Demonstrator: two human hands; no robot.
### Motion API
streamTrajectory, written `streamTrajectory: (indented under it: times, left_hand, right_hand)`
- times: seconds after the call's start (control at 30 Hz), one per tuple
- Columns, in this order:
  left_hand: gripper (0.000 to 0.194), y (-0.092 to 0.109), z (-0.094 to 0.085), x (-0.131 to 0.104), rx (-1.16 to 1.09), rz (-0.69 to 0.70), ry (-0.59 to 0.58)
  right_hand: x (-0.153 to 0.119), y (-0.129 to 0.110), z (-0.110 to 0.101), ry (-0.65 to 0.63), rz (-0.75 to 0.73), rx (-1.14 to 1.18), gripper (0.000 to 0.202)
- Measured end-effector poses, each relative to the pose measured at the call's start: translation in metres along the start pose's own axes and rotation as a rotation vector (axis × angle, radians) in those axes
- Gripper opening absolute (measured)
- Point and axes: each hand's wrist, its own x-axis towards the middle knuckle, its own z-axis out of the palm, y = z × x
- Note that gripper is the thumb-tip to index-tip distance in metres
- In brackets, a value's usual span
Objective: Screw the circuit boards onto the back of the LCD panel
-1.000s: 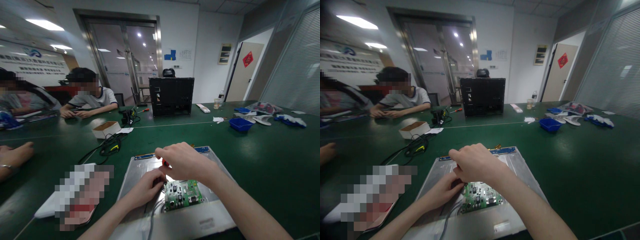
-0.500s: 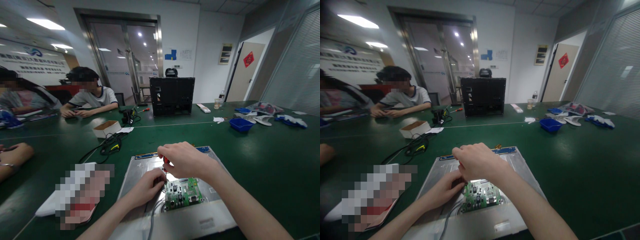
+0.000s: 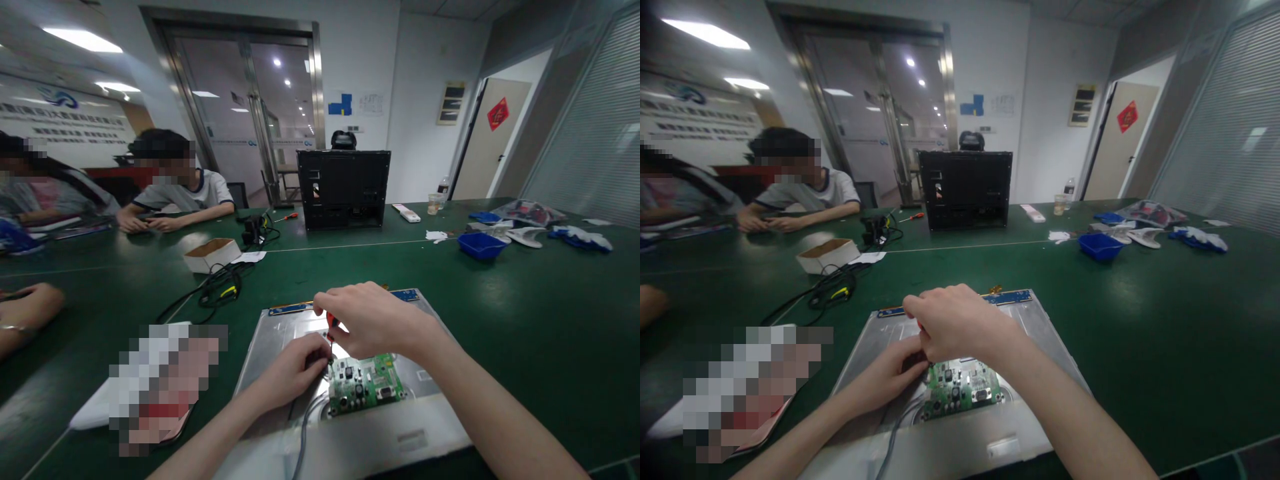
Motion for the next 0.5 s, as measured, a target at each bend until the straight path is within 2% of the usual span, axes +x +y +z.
streamTrajectory:
  times: [0.5]
  left_hand:
    - [0.012, 0.0040, -0.0021, 0.0012, -0.004, 0.019, -0.011]
  right_hand:
    - [0.0036, -0.0004, 0.0005, -0.036, 0.002, 0.004, 0.021]
